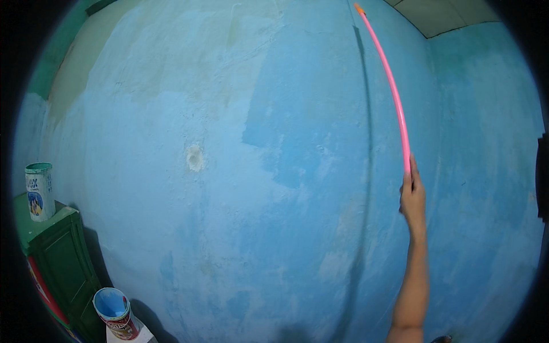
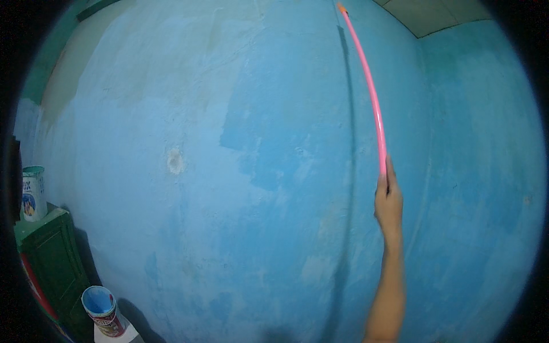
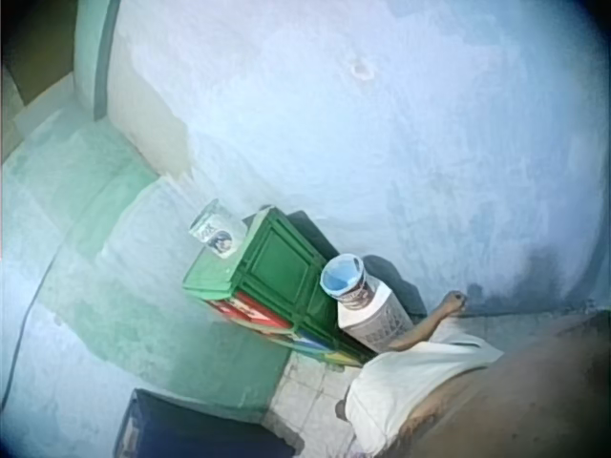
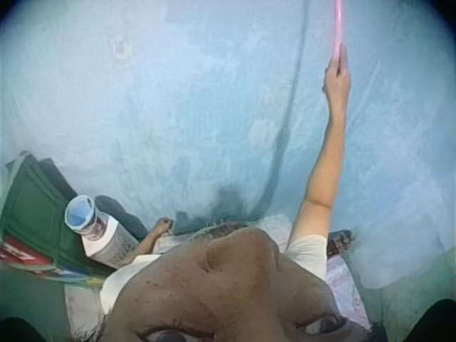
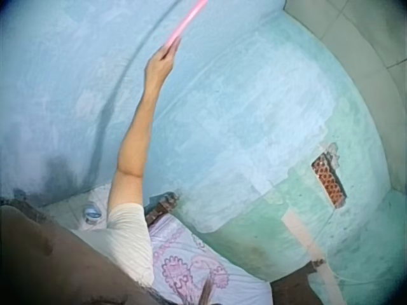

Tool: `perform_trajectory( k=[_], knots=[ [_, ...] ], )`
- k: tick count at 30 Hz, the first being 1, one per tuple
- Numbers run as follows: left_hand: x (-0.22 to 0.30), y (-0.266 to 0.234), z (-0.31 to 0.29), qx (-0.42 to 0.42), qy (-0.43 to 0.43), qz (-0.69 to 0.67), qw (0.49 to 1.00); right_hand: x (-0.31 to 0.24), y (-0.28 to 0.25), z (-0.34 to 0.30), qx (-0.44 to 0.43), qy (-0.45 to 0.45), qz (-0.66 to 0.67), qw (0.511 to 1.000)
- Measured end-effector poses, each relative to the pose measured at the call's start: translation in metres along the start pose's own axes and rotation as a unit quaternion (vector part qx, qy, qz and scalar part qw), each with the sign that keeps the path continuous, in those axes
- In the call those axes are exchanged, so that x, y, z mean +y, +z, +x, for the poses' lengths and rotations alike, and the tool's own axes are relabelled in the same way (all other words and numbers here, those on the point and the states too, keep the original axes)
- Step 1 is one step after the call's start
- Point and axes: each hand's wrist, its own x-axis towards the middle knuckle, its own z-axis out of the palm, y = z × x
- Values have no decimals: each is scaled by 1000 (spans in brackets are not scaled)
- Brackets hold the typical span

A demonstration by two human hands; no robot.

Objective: The person paints a wall light blue using a long-handled roller. They repeatedly dip the roller into a paint bucket on the floor and apply paint in vertical strokes, covering patches of the wall.

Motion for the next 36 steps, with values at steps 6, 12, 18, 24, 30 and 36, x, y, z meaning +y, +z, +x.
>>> perform_trajectory(
  k=[6, 12, 18, 24, 30, 36],
  knots=[
    [-5, 8, 1, 11, -17, -10, 1000, -59, -9, 80, -18, 51, 22, 998],
    [-51, 1, 11, 38, -4, 37, 999, -51, -3, 61, -21, 28, 22, 999],
    [-46, -6, 4, 2, -23, 12, 1000, 11, -7, -59, -2, 5, 17, 1000],
    [-27, -13, -13, -4, -42, -48, 998, 20, 1, -151, 9, 47, 39, 998],
    [-58, -9, 13, -14, -21, 15, 1000, 10, 11, -134, 12, 21, 39, 999],
    [-64, -8, 10, -11, -31, -6, 999, -27, 18, -48, 2, 18, 3, 1000]
  ],
)
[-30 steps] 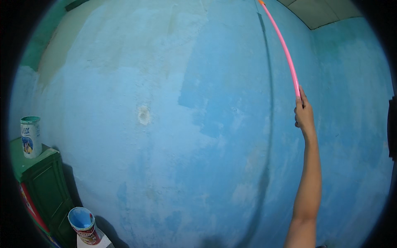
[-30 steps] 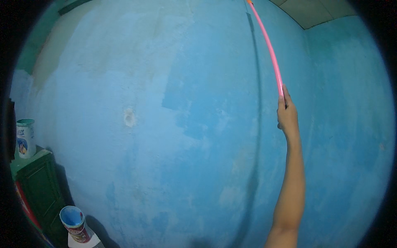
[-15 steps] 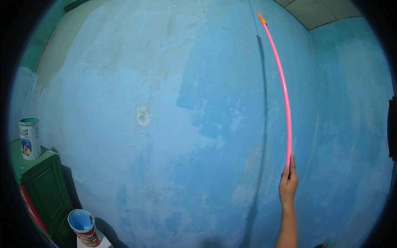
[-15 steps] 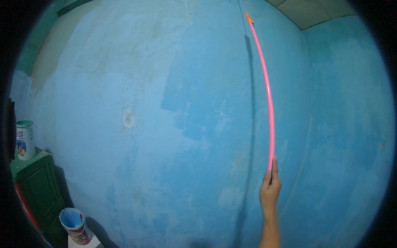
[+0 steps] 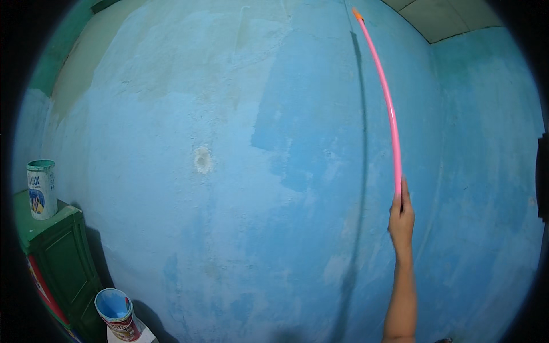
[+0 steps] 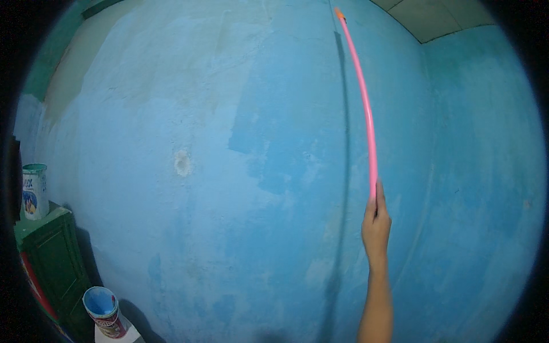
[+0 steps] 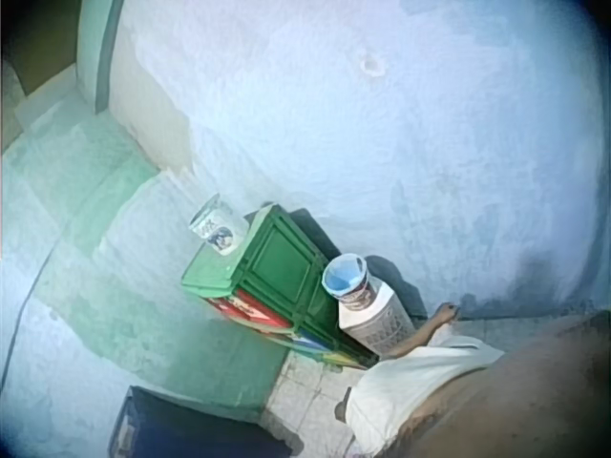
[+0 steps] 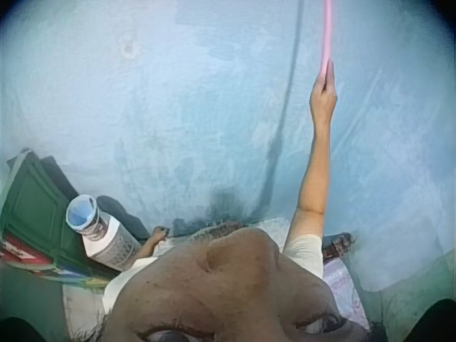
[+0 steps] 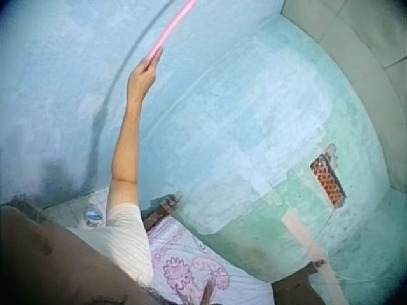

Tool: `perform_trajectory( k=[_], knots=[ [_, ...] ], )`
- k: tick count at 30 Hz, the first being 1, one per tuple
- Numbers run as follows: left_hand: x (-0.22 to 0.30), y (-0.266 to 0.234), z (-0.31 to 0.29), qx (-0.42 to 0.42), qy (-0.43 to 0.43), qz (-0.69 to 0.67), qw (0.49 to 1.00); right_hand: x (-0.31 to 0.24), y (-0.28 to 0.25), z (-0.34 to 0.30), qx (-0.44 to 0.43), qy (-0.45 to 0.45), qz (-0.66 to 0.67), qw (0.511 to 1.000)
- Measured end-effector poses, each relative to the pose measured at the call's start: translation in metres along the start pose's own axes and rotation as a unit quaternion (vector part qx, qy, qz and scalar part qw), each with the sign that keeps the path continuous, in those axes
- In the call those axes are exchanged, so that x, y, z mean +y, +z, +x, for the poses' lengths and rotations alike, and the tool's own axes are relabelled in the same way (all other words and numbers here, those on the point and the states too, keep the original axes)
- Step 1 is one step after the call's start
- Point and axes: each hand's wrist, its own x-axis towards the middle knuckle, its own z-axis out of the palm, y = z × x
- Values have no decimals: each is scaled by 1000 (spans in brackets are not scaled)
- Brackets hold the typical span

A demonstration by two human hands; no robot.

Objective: The person paints a wall light blue using a long-handled roller. They repeatedly dip the roller into a paint bucket on the floor and apply paint in vertical strokes, covering patches of the wall.

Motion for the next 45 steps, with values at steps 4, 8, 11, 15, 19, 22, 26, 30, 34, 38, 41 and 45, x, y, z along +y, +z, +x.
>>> perform_trajectory(
  k=[4, 8, 11, 15, 19, 22, 26, 30, 34, 38, 41, 45],
  knots=[
    [-24, -12, -7, 6, -11, -16, 1000, -23, 18, 68, 0, -11, 8, 1000],
    [-31, -22, -9, -9, -25, -33, 999, -31, 21, 86, 31, -41, 23, 998],
    [-46, -20, -9, -2, -19, -79, 997, -12, 26, 63, 53, -52, 27, 997],
    [-10, -21, -50, -9, -40, -74, 996, -9, 12, -14, 50, 14, 71, 996],
    [-18, -24, -39, -10, -31, -88, 996, 26, -13, -74, 33, 56, 68, 996],
    [-18, -31, -58, 8, -22, -109, 994, 34, -13, -99, 10, 84, 80, 993],
    [-11, -31, -36, 10, -65, -58, 996, 42, -15, -85, 24, 55, 52, 997],
    [11, -27, -33, -4, -68, -30, 997, 39, -21, -17, 27, 36, 25, 999],
    [-20, -20, -25, 10, -75, -67, 995, 18, -7, 58, 8, 26, 30, 999],
    [-34, -20, -24, -1, -51, -77, 996, -4, -11, 115, 15, 23, 35, 999],
    [-46, -21, -26, 10, -53, -85, 995, -18, -13, 144, 13, 40, 17, 999],
    [-45, -31, -37, 14, -83, -93, 992, -10, -14, 170, 9, 32, 52, 998]
  ],
)
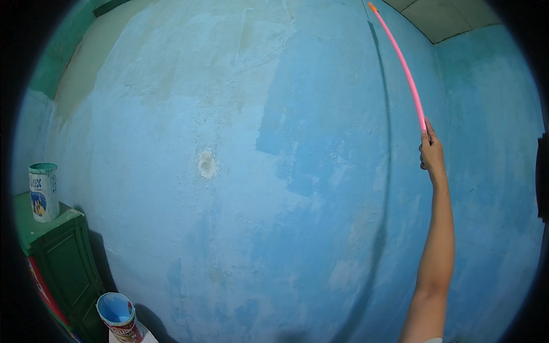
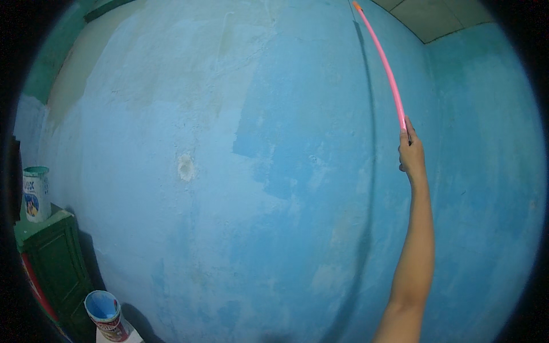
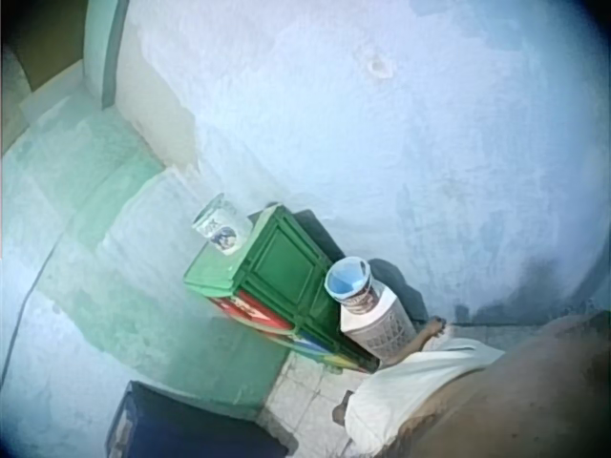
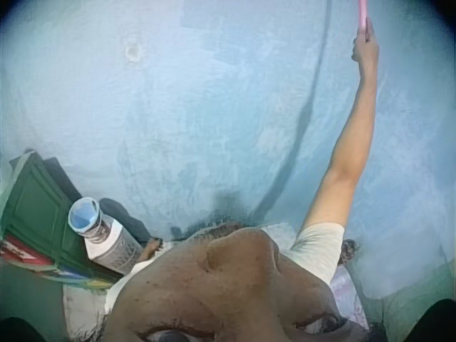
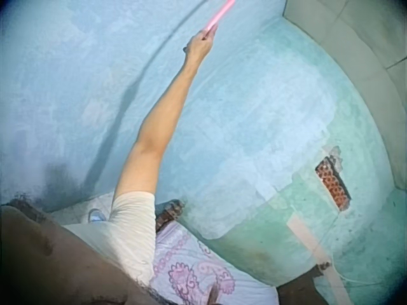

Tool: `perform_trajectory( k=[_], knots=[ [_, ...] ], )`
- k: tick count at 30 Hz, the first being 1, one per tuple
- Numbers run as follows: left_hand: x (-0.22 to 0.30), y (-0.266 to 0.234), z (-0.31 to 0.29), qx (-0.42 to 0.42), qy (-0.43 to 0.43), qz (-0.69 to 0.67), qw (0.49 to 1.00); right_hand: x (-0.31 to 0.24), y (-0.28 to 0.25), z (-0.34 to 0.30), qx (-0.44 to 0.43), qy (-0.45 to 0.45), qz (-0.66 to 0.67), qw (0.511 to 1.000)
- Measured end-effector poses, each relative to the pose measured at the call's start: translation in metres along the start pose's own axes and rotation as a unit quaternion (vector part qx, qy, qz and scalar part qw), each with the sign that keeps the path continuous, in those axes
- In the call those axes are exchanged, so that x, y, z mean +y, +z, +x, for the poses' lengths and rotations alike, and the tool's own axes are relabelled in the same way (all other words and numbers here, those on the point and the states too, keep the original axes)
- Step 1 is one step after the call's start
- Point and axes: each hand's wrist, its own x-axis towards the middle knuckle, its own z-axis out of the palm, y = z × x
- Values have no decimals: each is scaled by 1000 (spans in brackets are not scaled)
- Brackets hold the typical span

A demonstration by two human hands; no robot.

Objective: The person paints a wall light blue using a long-handled roller. They repeatedly dip the roller into a paint bucket on the floor and apply paint in vertical strokes, covering patches of the wall.

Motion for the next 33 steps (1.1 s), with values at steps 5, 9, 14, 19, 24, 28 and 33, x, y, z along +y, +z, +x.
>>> perform_trajectory(
  k=[5, 9, 14, 19, 24, 28, 33],
  knots=[
    [34, -4, -40, 4, -21, 3, 1000, -6, -5, -15, 2, 16, -2, 1000],
    [19, -7, -17, -14, -9, 15, 1000, 25, -9, -67, 8, -1, -1, 1000],
    [3, -4, 5, -40, 39, 12, 998, 85, -18, -159, 46, -9, 5, 999],
    [-6, 2, 22, -27, 21, 41, 999, 118, -28, -220, 30, 35, -6, 999],
    [9, 5, 14, -15, 4, 48, 999, 125, -33, -184, 25, 42, 1, 999],
    [11, 6, 18, -25, 2, 51, 998, 115, -38, -118, 21, -3, -34, 999],
    [28, 12, -3, -5, -26, 58, 998, 74, -36, -41, 19, 14, -45, 999]
  ],
)
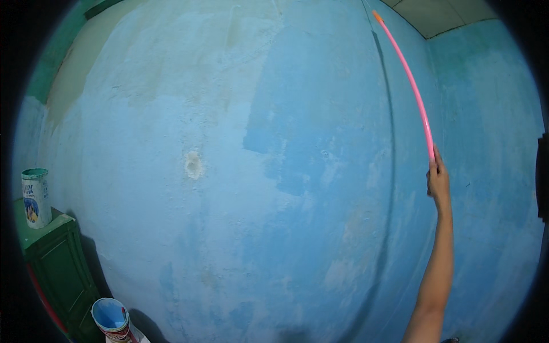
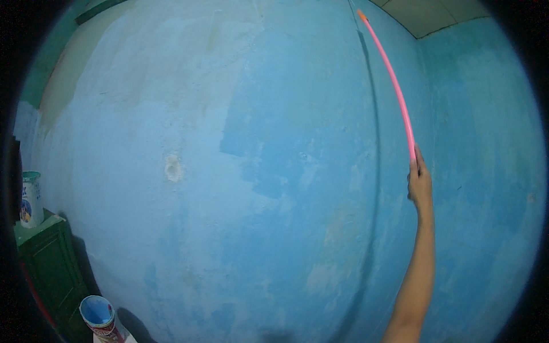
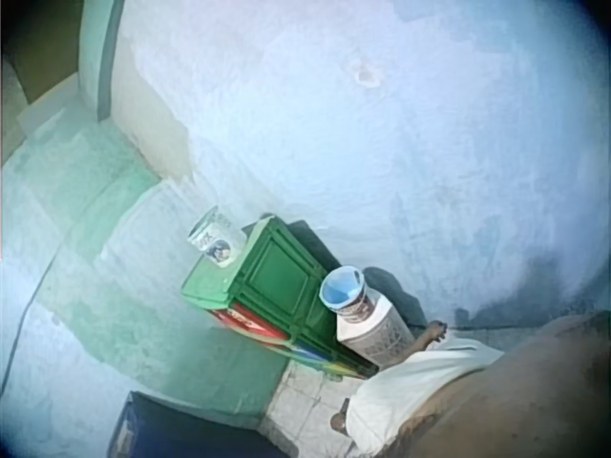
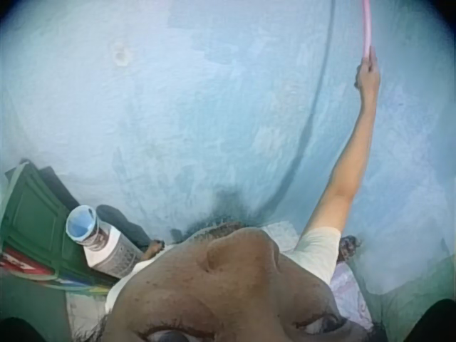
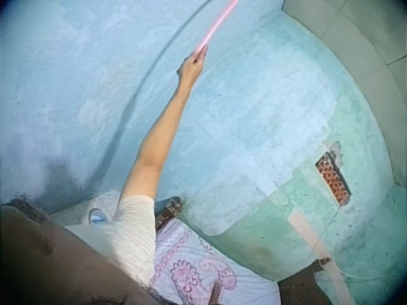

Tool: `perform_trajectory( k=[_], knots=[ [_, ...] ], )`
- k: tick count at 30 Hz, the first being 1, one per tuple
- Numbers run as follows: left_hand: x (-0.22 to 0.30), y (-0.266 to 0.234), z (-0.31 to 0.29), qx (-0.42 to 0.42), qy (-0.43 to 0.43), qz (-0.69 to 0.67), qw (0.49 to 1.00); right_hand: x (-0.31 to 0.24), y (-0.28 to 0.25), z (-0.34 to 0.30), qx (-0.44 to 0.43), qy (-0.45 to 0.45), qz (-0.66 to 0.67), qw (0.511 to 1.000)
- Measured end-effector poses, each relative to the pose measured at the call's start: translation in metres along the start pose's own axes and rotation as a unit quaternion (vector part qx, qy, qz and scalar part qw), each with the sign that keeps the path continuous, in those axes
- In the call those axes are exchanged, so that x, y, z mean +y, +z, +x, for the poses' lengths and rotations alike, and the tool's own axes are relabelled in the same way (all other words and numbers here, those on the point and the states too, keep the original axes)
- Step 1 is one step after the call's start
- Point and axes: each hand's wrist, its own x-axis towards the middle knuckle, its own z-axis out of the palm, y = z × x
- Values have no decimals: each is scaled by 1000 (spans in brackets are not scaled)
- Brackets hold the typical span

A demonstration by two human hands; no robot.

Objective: The person paints a wall light blue using a long-handled roller. They repeatedly dip the roller into a paint bucket on the floor and apply paint in vertical strokes, covering patches of the wall.

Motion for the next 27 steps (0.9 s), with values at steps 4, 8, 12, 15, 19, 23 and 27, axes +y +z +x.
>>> perform_trajectory(
  k=[4, 8, 12, 15, 19, 23, 27],
  knots=[
    [-12, 6, 15, 21, 10, -7, 1000, -19, -8, 47, -5, -3, 1, 1000],
    [-20, 6, 13, 9, 12, -4, 1000, -23, 3, 72, -14, -10, 18, 1000],
    [-12, 6, 11, -2, 14, 1, 1000, -27, 0, 71, -10, -3, 11, 1000],
    [-9, 4, 5, -2, 14, 1, 1000, -9, 1, 52, -21, 5, 16, 1000],
    [-8, 3, 10, -4, 21, 5, 1000, 46, -6, -3, -18, -27, 19, 999],
    [-10, 3, 12, -3, 24, 5, 1000, 87, -4, -80, 8, -12, 32, 999],
    [-5, 3, 20, -18, 32, 15, 999, 140, -9, -116, 82, -124, -23, 989]
  ],
)
